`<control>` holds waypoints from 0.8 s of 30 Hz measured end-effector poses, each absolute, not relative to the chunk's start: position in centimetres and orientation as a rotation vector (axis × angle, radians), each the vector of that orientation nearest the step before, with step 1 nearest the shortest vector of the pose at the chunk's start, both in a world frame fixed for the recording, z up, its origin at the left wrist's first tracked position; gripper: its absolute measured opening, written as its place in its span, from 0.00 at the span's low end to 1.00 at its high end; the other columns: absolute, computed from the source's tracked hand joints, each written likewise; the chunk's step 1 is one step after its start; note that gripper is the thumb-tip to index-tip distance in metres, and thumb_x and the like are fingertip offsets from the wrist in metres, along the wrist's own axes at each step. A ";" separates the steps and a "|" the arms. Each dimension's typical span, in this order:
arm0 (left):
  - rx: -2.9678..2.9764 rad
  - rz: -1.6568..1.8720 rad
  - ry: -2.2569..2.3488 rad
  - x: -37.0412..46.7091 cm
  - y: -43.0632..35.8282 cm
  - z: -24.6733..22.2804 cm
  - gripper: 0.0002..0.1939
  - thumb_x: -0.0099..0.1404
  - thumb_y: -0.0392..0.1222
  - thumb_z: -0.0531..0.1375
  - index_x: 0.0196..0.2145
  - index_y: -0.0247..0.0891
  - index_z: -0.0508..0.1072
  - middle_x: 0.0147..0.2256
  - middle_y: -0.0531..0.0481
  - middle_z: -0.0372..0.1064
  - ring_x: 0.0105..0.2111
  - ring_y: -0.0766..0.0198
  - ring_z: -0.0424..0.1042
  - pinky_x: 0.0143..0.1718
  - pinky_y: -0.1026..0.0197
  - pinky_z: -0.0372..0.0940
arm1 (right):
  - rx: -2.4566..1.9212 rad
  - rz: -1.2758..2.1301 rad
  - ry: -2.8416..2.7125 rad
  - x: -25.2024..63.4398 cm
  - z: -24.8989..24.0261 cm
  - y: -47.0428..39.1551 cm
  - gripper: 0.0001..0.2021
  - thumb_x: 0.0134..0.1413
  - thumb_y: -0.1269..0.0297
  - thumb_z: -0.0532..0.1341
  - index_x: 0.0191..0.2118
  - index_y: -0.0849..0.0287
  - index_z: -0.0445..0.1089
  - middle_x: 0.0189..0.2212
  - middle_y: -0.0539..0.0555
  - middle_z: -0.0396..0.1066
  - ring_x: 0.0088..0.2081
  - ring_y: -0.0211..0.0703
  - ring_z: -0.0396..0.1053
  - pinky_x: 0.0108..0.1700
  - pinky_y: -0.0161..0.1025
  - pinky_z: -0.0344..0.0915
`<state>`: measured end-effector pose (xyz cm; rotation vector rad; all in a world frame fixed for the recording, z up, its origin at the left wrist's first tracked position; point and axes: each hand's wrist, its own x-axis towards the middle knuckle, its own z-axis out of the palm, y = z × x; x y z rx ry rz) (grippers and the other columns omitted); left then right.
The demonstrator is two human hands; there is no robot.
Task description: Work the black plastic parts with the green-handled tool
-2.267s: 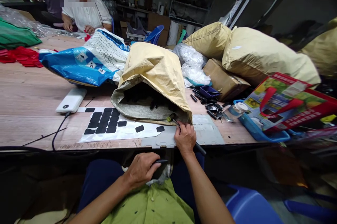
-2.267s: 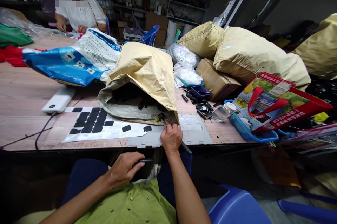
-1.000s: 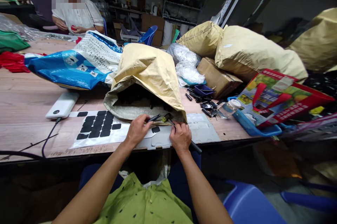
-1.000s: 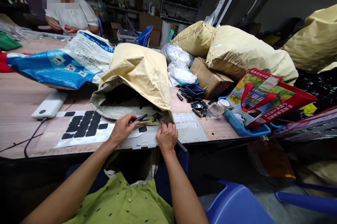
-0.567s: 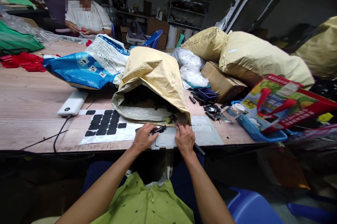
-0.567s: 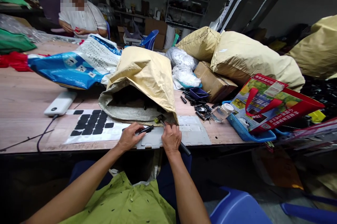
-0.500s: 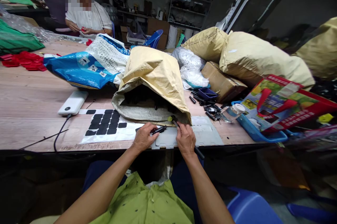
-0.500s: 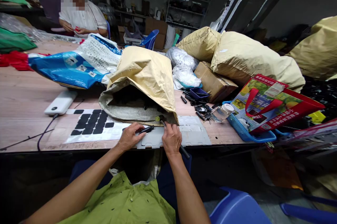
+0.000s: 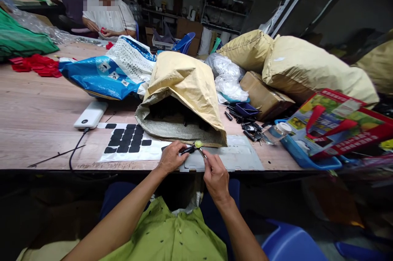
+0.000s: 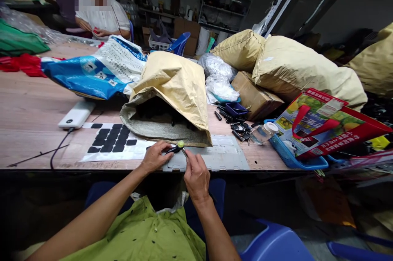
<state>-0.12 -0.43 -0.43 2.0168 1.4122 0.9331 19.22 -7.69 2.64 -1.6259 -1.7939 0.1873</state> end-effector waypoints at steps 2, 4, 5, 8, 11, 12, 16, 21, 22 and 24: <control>2.011 0.937 1.422 -0.1 -0.5 -0.4 0.07 0.61 0.39 0.65 0.39 0.41 0.77 0.35 0.52 0.72 0.37 0.62 0.71 0.40 0.61 0.64 | -1.655 0.195 -1.817 19.1 2.3 -7.8 0.18 0.70 0.65 0.51 0.58 0.51 0.72 0.39 0.54 0.73 0.43 0.42 0.72 0.45 0.34 0.66; 2.008 0.942 1.418 -0.1 -0.5 -0.5 0.07 0.61 0.38 0.65 0.39 0.41 0.77 0.35 0.51 0.71 0.37 0.62 0.71 0.40 0.61 0.64 | -1.662 0.202 -1.805 18.9 2.3 -7.9 0.18 0.70 0.65 0.51 0.58 0.51 0.72 0.39 0.54 0.73 0.42 0.42 0.72 0.44 0.34 0.65; 2.009 0.947 1.411 -0.1 -0.5 -0.5 0.07 0.61 0.38 0.65 0.39 0.41 0.77 0.35 0.51 0.71 0.37 0.62 0.71 0.40 0.61 0.64 | -1.652 0.203 -1.793 18.8 2.3 -7.9 0.18 0.70 0.64 0.51 0.58 0.52 0.72 0.39 0.54 0.73 0.42 0.43 0.72 0.44 0.34 0.66; 2.016 0.957 1.400 -0.1 -0.5 -0.5 0.09 0.60 0.36 0.66 0.40 0.40 0.77 0.35 0.51 0.71 0.38 0.62 0.71 0.41 0.61 0.64 | -1.590 0.210 -1.792 18.4 2.6 -7.9 0.18 0.70 0.63 0.50 0.58 0.53 0.72 0.39 0.55 0.73 0.43 0.43 0.71 0.46 0.35 0.65; 2.018 0.949 1.416 -0.1 -0.5 -0.4 0.09 0.59 0.35 0.65 0.40 0.40 0.77 0.35 0.51 0.71 0.37 0.61 0.71 0.41 0.60 0.64 | -1.562 0.236 -1.855 18.0 2.5 -8.0 0.18 0.70 0.64 0.50 0.59 0.52 0.71 0.38 0.54 0.72 0.42 0.42 0.71 0.45 0.35 0.65; 2.015 0.948 1.424 -0.1 -0.5 -0.4 0.09 0.59 0.35 0.65 0.40 0.40 0.77 0.35 0.51 0.71 0.37 0.61 0.71 0.41 0.60 0.64 | -1.567 0.245 -1.872 17.9 2.4 -8.0 0.18 0.70 0.65 0.51 0.58 0.52 0.71 0.38 0.54 0.72 0.42 0.42 0.71 0.45 0.35 0.65; 2.003 0.974 1.417 0.0 -0.5 -0.4 0.10 0.59 0.35 0.65 0.39 0.41 0.77 0.36 0.51 0.72 0.39 0.61 0.71 0.42 0.60 0.65 | -1.608 0.245 -1.840 18.2 2.3 -7.6 0.18 0.70 0.64 0.51 0.58 0.50 0.71 0.41 0.53 0.73 0.44 0.42 0.71 0.46 0.35 0.65; 2.039 0.994 1.403 0.0 -0.5 -0.5 0.11 0.55 0.33 0.64 0.38 0.40 0.75 0.35 0.51 0.71 0.39 0.60 0.71 0.43 0.60 0.66 | -1.685 0.170 -1.764 19.9 2.3 -5.4 0.17 0.68 0.64 0.52 0.56 0.52 0.72 0.43 0.54 0.73 0.46 0.43 0.70 0.48 0.36 0.63; 2.042 0.999 1.400 0.0 -0.5 -0.5 0.11 0.55 0.33 0.63 0.38 0.40 0.75 0.35 0.51 0.71 0.39 0.60 0.71 0.43 0.60 0.66 | -1.721 0.132 -1.758 20.4 2.2 -4.8 0.17 0.68 0.64 0.53 0.56 0.53 0.73 0.42 0.54 0.73 0.46 0.44 0.69 0.48 0.37 0.63; 2.042 1.006 1.400 -0.1 -0.5 -0.5 0.12 0.55 0.33 0.64 0.39 0.40 0.75 0.36 0.51 0.71 0.39 0.60 0.71 0.43 0.60 0.66 | -1.799 0.033 -1.760 21.1 1.8 -3.6 0.16 0.66 0.66 0.54 0.54 0.53 0.74 0.40 0.54 0.72 0.45 0.44 0.68 0.47 0.37 0.61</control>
